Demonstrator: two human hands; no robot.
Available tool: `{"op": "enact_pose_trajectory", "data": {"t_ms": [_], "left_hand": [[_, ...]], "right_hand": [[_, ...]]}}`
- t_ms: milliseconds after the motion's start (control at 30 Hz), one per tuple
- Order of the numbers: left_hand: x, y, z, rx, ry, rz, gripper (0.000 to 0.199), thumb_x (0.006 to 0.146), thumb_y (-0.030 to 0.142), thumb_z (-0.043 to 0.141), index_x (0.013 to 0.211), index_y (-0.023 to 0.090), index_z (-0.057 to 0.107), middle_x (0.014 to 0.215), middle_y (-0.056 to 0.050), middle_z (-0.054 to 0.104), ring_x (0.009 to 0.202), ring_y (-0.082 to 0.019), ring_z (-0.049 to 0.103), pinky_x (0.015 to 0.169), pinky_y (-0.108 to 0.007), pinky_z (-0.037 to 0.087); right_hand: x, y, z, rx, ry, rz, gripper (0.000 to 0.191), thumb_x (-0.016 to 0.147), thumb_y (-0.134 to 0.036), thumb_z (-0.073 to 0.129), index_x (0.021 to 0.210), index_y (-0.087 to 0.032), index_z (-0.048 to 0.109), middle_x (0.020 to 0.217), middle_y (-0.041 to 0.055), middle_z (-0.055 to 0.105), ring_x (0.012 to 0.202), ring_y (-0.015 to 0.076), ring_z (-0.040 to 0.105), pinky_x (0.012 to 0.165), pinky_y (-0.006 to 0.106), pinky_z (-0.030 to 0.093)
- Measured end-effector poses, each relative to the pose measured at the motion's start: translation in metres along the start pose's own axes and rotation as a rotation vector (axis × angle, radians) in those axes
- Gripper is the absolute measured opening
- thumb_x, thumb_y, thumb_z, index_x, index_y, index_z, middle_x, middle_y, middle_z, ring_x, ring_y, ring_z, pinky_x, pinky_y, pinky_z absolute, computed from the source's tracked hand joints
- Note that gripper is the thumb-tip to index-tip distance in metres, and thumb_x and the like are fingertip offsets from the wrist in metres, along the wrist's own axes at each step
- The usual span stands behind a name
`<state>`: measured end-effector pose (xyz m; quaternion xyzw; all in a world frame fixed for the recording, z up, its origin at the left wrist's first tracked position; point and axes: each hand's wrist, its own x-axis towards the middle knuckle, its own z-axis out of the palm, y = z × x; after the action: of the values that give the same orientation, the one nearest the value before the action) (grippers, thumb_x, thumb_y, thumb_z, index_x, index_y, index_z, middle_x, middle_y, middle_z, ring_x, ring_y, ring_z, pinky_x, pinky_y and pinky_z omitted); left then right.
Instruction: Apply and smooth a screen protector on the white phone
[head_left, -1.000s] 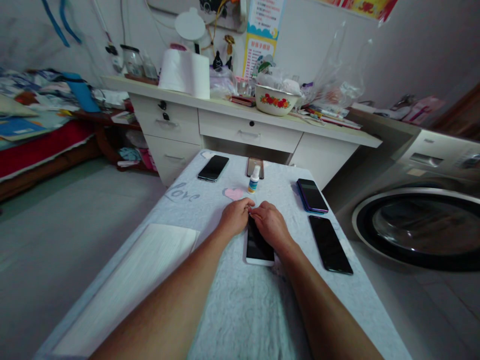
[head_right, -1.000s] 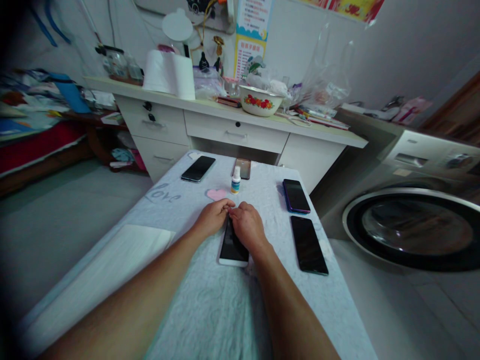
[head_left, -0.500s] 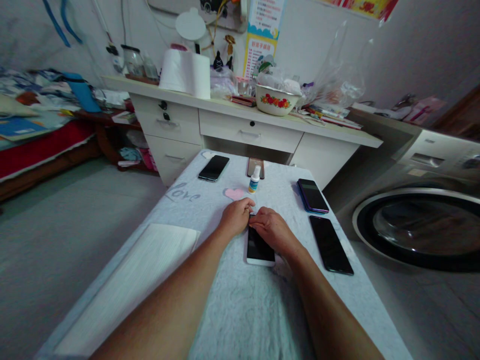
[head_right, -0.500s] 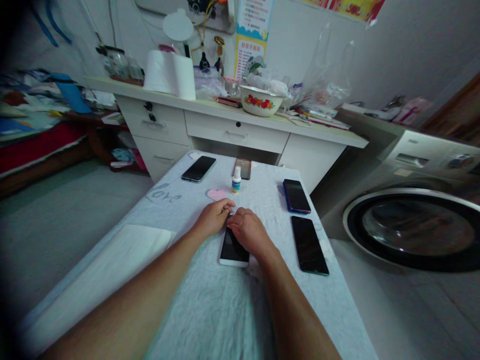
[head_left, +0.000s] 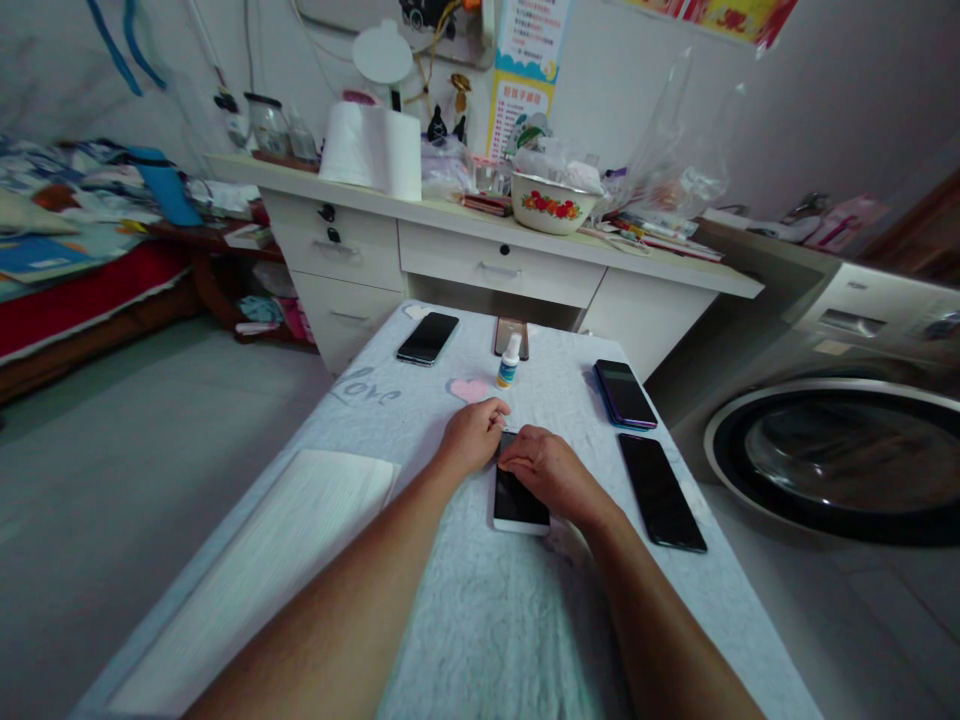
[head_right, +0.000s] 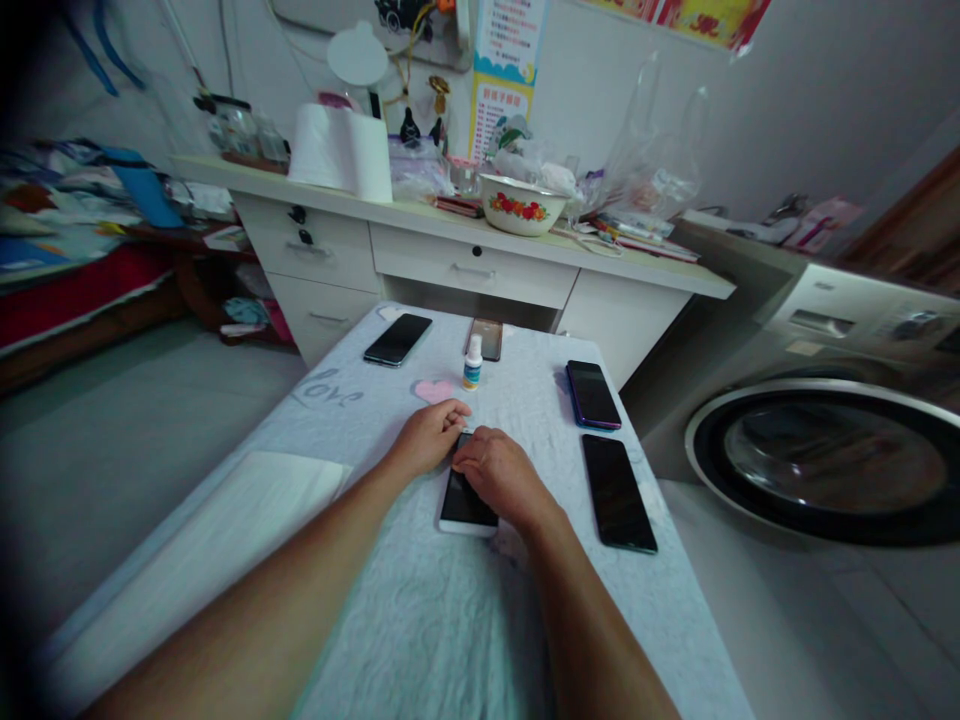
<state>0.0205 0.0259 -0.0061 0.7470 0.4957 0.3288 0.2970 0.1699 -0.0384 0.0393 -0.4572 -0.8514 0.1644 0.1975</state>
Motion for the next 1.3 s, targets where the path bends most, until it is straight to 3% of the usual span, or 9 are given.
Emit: {"op": "enact_pose_trajectory", "data": {"t_ms": [400,633,1000,1300], "left_hand": [[0.0,0.001,-0.001,0.006,-0.004,0.01,0.022,0.081,0.014,0.05,0.097,0.02,0.063,0.08,0.0,0.069,0.074,-0.013,0.062,0.067,-0.022,0.044],[-0.001,0.002,-0.002,0.019,0.003,0.014,0.022,0.08,0.013,0.05,0.096,0.02,0.063,0.08,0.0,0.069,0.073,-0.013,0.062,0.066,-0.022,0.043],[-0.001,0.002,-0.002,0.005,-0.005,0.0,0.023,0.08,0.014,0.048,0.098,0.02,0.063,0.08,0.0,0.068,0.075,-0.013,0.061,0.067,-0.022,0.043],[-0.002,0.005,-0.003,0.013,-0.004,-0.012,0.026,0.079,0.013,0.049,0.099,0.02,0.064,0.082,0.0,0.069,0.077,-0.014,0.061,0.069,-0.022,0.044]], "right_hand": [[0.003,0.011,0.001,-0.271,0.1,0.303,0.02,0.09,-0.018,0.053,0.09,-0.019,0.073,0.085,0.0052,0.061,0.084,0.0159,0.055,0.076,0.024,0.038],[0.003,0.009,-0.001,-0.296,0.1,0.355,0.021,0.091,-0.02,0.052,0.088,-0.019,0.073,0.085,0.0059,0.062,0.083,0.0166,0.056,0.074,0.025,0.037],[-0.005,-0.002,-0.006,-0.17,-0.042,0.214,0.019,0.089,-0.017,0.053,0.081,-0.019,0.07,0.08,0.0025,0.058,0.077,0.0134,0.054,0.069,0.023,0.036],[-0.014,-0.01,0.008,-0.017,-0.011,0.072,0.019,0.087,-0.014,0.054,0.079,-0.019,0.07,0.081,0.0027,0.061,0.078,0.014,0.054,0.071,0.023,0.04]]}}
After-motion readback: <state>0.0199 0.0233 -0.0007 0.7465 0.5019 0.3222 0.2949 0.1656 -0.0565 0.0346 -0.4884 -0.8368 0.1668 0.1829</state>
